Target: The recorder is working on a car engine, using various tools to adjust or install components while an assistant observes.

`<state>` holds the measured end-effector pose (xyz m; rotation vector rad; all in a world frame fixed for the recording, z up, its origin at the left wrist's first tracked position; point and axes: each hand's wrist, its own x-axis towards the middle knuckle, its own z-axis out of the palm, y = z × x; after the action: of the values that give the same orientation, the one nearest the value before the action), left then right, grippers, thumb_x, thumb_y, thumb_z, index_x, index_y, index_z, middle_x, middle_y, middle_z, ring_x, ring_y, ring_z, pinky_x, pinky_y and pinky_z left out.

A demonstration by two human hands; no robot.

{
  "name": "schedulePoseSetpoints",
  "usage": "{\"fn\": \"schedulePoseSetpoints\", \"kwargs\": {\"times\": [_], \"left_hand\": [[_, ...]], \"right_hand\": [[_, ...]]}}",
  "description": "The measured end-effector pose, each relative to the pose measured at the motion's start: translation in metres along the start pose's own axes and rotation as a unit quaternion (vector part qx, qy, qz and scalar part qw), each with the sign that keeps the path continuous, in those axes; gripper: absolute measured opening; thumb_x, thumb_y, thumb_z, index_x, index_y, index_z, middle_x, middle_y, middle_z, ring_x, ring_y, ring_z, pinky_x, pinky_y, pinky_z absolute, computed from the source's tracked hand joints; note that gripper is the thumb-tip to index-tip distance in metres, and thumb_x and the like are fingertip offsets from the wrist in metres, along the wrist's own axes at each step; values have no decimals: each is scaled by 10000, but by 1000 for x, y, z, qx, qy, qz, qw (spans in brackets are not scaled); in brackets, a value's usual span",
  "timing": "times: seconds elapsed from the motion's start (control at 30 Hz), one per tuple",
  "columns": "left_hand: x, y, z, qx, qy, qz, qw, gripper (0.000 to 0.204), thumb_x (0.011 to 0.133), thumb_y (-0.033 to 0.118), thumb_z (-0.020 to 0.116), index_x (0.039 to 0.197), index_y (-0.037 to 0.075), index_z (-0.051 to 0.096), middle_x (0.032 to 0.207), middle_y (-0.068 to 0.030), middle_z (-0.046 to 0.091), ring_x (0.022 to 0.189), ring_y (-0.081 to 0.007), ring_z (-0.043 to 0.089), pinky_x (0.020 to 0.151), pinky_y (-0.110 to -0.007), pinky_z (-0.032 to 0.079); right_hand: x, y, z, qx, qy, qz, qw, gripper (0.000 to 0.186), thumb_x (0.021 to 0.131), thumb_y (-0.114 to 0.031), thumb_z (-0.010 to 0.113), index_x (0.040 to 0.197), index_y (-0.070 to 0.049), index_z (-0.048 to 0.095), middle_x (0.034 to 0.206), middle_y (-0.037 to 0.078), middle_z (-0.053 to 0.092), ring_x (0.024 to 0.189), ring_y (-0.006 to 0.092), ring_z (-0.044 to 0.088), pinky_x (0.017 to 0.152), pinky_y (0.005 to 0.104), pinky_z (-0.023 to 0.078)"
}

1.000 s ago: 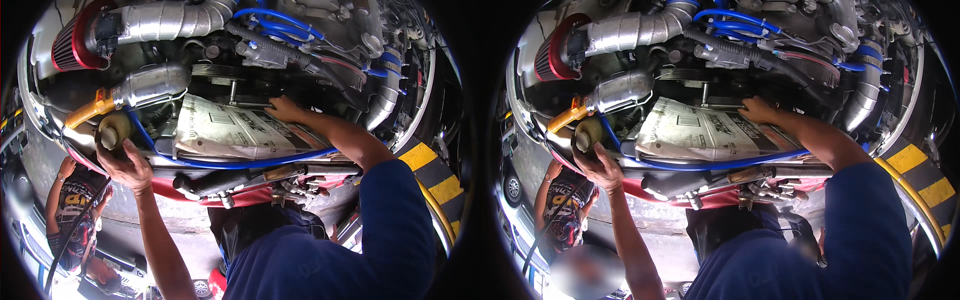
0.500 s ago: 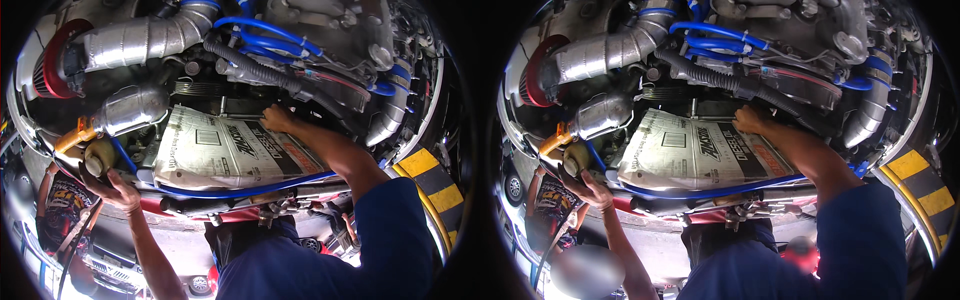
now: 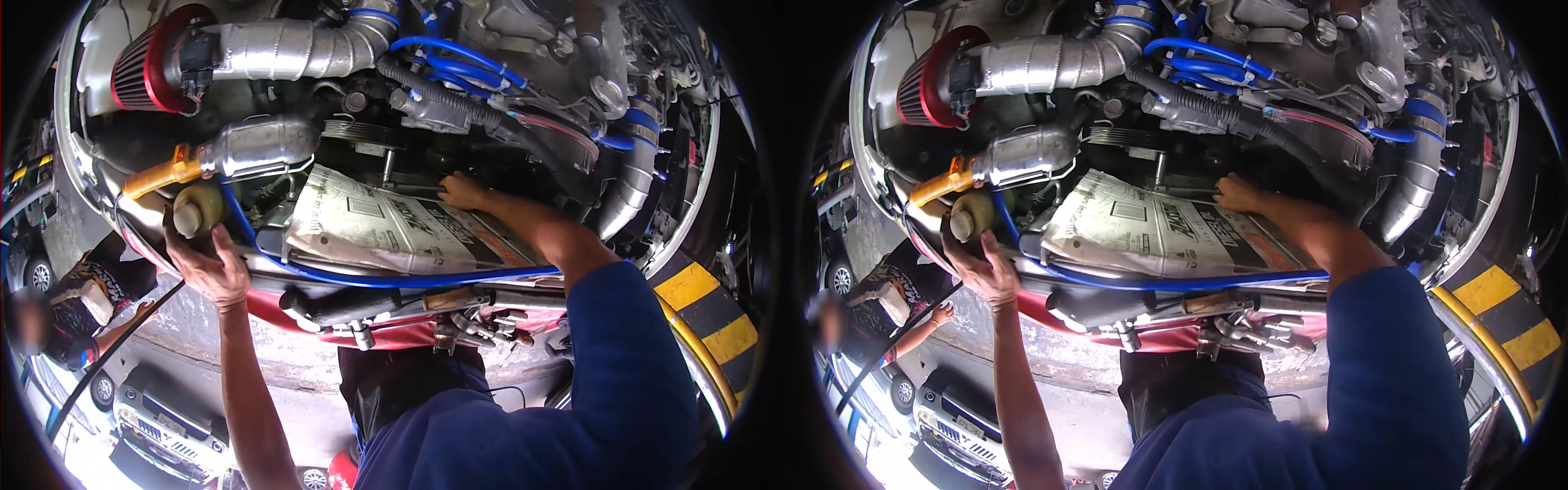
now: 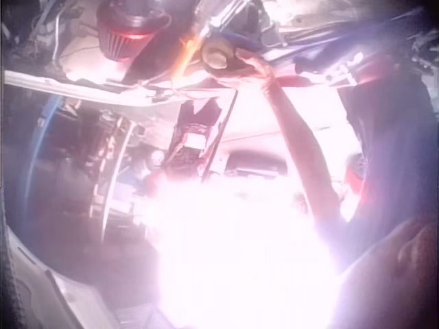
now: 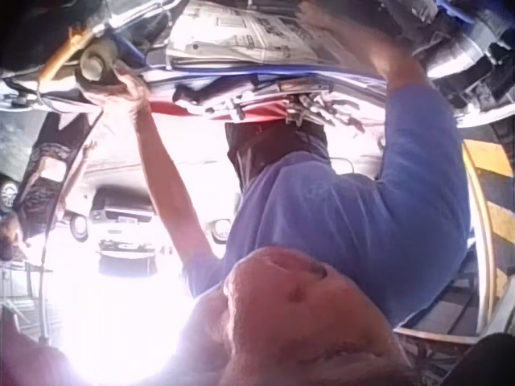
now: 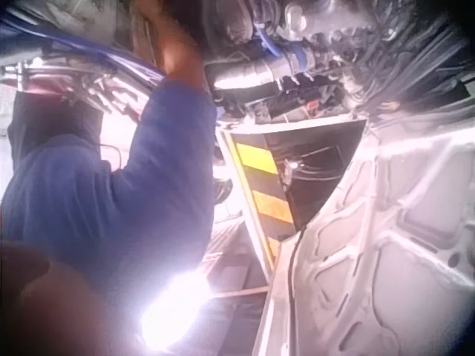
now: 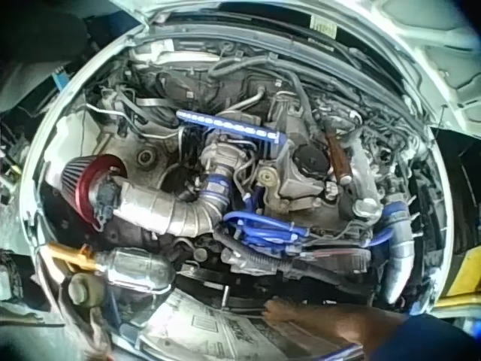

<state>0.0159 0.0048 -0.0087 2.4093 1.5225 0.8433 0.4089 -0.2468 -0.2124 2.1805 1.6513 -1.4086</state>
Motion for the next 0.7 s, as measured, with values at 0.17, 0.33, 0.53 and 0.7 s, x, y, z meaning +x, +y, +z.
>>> {"fn": "schedulePoseSetpoints", "kwargs": {"times": [0.17,0.33,0.53,0.7], "left_hand": [[-1,-3,-9,20,5,5,1000,626,984,349,586,1449,-28,401,1362,-238,537,1231,-410,550,1039,-467,439],[2,-3,-7,-8,24,21,999,629,942,324,615,1433,-22,427,1295,-208,575,1167,-398,568,1014,-474,425],[0,-5,-8,2,20,19,1000,608,957,325,612,1427,-17,436,1285,-212,583,1151,-394,573,1003,-471,433],[0,-5,-8,3,23,20,1000,620,928,308,623,1428,-8,436,1273,-209,580,1119,-397,574,983,-479,431]], "right_hand": [[-38,-53,-48,-21,-53,30,998,448,927,-388,624,1082,21,721,930,293,706,893,444,700,865,488,553],[-69,-83,-75,44,-53,23,997,541,967,-483,578,1097,23,718,983,301,705,906,410,707,855,481,534],[-45,-133,-84,152,-94,-5,984,591,969,-520,567,1080,40,721,940,277,716,880,340,712,808,444,513],[-2,-139,-70,139,-106,20,984,634,969,-550,547,1066,52,722,961,263,719,905,332,706,818,436,511]]}}
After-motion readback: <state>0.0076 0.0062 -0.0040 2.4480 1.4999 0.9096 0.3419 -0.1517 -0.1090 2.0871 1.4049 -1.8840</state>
